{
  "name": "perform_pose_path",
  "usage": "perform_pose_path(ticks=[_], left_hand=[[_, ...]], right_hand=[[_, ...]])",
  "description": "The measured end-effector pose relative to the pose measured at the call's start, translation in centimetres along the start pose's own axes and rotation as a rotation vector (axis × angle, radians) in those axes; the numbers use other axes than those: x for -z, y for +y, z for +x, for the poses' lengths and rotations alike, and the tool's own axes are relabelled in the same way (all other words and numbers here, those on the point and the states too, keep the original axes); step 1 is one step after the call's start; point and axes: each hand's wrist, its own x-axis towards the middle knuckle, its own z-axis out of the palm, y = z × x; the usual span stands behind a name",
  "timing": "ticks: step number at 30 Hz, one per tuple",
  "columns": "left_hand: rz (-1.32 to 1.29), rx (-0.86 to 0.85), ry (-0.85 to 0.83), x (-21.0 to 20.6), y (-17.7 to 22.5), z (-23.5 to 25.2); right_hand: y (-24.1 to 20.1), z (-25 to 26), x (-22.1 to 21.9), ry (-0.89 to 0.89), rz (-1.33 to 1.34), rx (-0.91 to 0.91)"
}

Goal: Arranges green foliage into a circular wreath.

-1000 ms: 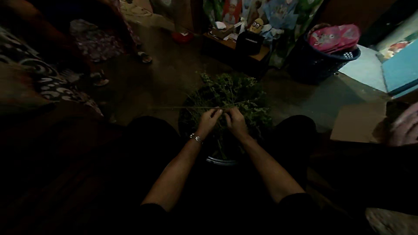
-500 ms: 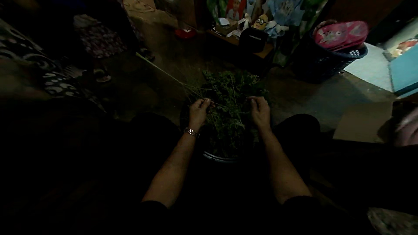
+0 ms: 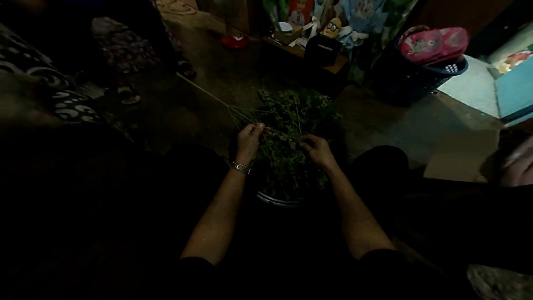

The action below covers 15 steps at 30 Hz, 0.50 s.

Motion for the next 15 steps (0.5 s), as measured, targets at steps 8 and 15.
perform_pose_path(ticks=[8, 15], left_hand=[[-0.013, 0.004, -0.133, 0.4, 0.1, 0.2], [-0.033, -0.025, -0.004, 0.9, -0.1, 0.6]], right_hand=[[-0.6, -0.7, 0.8, 0.115, 0.228, -0.015], [-0.7, -1.0, 1.5, 0.068, 0.218, 0.043]])
